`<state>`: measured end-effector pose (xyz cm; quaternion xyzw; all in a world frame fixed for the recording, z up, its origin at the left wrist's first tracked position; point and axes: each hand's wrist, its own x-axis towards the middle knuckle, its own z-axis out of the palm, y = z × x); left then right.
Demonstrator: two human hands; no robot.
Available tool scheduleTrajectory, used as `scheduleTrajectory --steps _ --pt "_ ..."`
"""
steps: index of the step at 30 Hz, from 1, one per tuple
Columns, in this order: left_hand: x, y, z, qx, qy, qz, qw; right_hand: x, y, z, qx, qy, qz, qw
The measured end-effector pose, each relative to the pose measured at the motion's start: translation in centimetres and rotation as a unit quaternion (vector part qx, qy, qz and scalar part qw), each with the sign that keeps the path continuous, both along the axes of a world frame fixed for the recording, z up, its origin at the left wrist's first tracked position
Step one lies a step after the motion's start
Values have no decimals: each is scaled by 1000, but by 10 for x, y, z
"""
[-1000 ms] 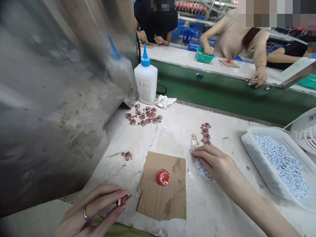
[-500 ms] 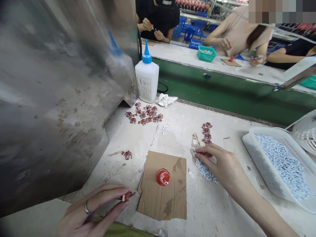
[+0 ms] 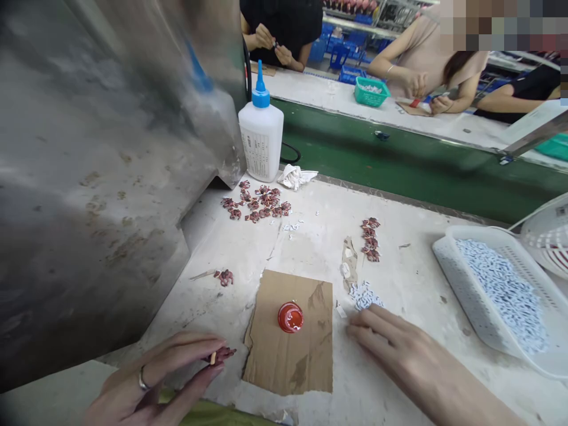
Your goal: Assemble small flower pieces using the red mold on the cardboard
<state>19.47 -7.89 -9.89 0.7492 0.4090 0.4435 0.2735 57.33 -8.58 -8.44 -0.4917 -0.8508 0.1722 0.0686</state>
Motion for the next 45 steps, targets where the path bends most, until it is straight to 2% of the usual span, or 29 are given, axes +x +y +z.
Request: scheduleTrajectory --steps 2,5,9,11,15,19,25,28,32,35,41,45 --pt "0 -2 -2 -5 1 7 1000 0 -23 -5 28 -8 -23 999" --pt "-1 -3 -4 -2 11 25 1000 -1 -43 -16 113 -9 -90 989" --pt "2 -4 -4 0 16 41 999 -19 -49 -27 153 -10 -193 969" --pt "4 -4 -4 0 17 39 999 -31 -48 -29 163 -7 -218 962" --pt "8 -2 -3 2 2 16 1000 -39 -47 -30 181 16 -219 959" --pt "9 0 -3 6 1 5 1000 -28 -48 -28 157 20 -217 963" --pt "8 -1 -3 -7 4 -5 1000 -24 -47 -30 146 2 -249 957" --pt "8 -1 -4 2 8 -3 1000 -24 -46 -32 156 -10 -225 962" --pt "11 1 -3 -10 9 -4 1000 -21 -48 -35 215 -51 -175 959" --pt "14 2 -2 -17 6 -14 1000 -22 -51 -39 226 -63 -169 957" --pt "13 0 0 -23 -16 -19 999 -30 -44 -35 176 21 -255 951" --pt "13 -1 3 -23 -18 -39 999 -51 -32 -17 142 93 -224 960"
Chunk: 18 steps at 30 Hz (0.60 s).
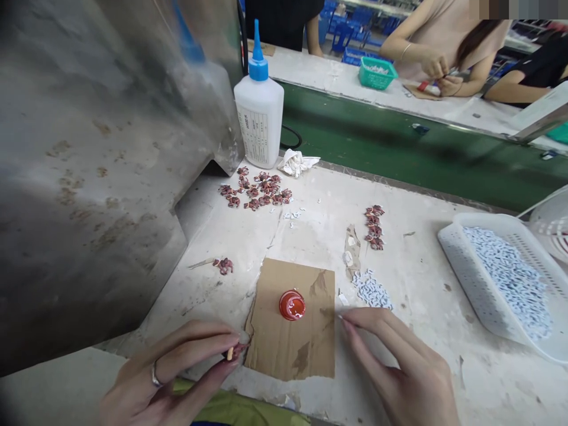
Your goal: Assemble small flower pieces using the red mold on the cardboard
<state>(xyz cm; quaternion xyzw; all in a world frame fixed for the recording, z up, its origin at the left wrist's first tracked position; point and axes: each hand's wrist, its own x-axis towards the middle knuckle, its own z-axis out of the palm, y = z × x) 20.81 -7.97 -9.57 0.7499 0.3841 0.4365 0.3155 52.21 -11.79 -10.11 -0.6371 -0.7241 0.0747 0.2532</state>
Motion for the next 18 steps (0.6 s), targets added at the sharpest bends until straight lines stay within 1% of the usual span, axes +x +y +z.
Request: scheduleTrajectory --steps 4,8,13,18 --pt "-1 -1 2 6 -11 -4 1000 -28 17 21 0 48 68 997" --pt "-4 -1 0 9 -4 -4 1000 -43 30 33 -7 53 88 995" --pt "-5 0 -1 12 1 2 1000 -50 39 36 31 22 123 992" --pt "-6 2 -1 9 6 -7 1000 -49 40 32 42 -1 138 990"
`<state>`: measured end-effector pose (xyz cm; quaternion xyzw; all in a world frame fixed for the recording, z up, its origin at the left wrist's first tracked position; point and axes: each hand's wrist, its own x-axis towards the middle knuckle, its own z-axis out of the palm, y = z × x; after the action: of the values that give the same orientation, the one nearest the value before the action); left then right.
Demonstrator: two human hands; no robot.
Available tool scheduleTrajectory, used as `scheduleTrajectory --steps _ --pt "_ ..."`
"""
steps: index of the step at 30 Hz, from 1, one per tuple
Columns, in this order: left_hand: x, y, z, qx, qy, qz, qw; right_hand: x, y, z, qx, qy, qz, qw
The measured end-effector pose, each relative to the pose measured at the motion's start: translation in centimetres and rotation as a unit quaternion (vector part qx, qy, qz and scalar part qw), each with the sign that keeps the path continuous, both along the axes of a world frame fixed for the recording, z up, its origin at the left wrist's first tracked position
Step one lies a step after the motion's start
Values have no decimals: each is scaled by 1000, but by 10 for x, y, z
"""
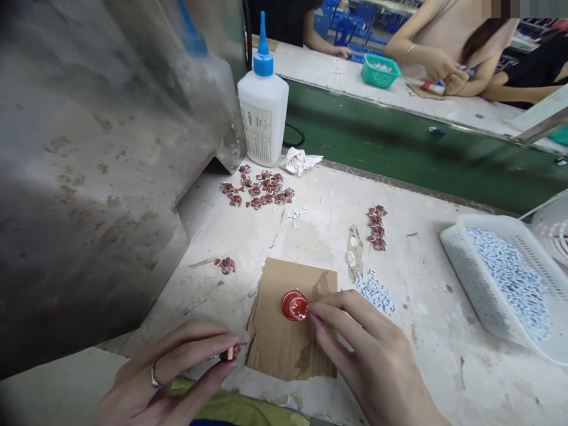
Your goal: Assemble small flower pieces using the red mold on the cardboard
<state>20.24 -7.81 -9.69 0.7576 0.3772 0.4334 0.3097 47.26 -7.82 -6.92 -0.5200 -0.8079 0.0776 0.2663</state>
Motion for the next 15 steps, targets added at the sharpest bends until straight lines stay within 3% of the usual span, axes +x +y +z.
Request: scheduleTrajectory --steps 8,15 --pt "0 -1 -2 -3 2 13 1000 2 -2 -5 3 -3 13 1000" --pt "14 1 3 -23 -44 12 999 4 -9 0 -12 25 4 1000"
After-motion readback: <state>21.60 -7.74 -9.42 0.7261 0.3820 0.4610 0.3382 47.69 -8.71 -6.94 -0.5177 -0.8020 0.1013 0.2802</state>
